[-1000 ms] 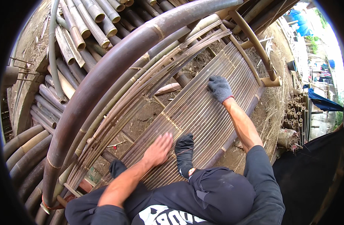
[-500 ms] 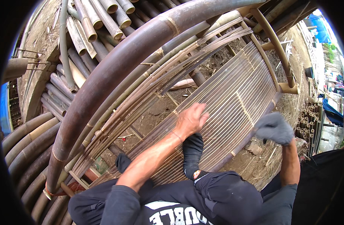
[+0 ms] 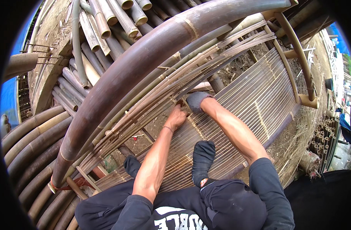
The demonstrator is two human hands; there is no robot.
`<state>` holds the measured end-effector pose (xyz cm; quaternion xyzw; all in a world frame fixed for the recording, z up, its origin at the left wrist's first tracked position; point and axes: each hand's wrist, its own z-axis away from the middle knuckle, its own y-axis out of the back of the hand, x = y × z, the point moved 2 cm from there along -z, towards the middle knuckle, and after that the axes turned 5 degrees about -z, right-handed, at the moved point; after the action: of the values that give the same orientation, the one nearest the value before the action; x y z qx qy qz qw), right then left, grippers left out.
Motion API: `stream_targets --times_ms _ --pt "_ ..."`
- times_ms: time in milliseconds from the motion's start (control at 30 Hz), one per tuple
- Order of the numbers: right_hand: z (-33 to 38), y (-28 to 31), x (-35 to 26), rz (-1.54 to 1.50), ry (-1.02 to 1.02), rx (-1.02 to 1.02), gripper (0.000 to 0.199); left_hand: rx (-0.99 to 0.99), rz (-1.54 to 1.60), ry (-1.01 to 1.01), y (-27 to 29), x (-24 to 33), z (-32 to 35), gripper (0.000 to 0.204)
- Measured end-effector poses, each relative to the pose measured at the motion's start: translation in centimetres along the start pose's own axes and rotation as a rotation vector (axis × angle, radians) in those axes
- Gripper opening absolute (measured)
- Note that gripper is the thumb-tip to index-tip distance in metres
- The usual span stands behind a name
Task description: The person sits cross-legged on the ground and weaves thin bamboo strips into a larger bamboo frame. They use their hands to interlace the strips through the frame's structure, creating a woven mat or seat.
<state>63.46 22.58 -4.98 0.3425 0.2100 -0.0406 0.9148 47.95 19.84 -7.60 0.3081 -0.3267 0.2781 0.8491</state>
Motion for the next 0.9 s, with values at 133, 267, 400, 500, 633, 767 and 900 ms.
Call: stream_targets --times_ms 133,267,400,500,633,767,900 --pt "1.5 1.5 1.2 -0.132 0.037 -0.059 0.030 0.061 0.026 0.079 1.2 1.3 1.2 0.029" --pt "7.8 2.4 -0.4 -0.258 0.195 0.623 0.024 0.015 0.214 0.099 3.0 3.7 4.8 0.023" --pt "11.9 1.4 -2.9 -0.332 0.279 0.682 0.020 -0.150 0.283 0.040 3.5 6.6 6.4 0.021" --pt "17.3 -0.6 -2.5 -0.898 0.084 0.690 0.016 -0.189 0.230 -0.013 3.4 7.0 6.6 0.024" --pt "28.9 -5.9 1.8 -1.916 -0.115 1.233 0.021 0.014 0.042 -0.096 2.7 5.5 6.0 0.033" --pt "37.4 -10.9 5.9 -1.747 -0.601 1.490 0.025 -0.142 0.010 0.105 0.9 3.5 5.2 0.037" --pt "35.5 -10.6 4.9 -0.643 -1.146 0.974 0.023 -0.081 -0.172 0.029 0.1 3.3 5.2 0.036"
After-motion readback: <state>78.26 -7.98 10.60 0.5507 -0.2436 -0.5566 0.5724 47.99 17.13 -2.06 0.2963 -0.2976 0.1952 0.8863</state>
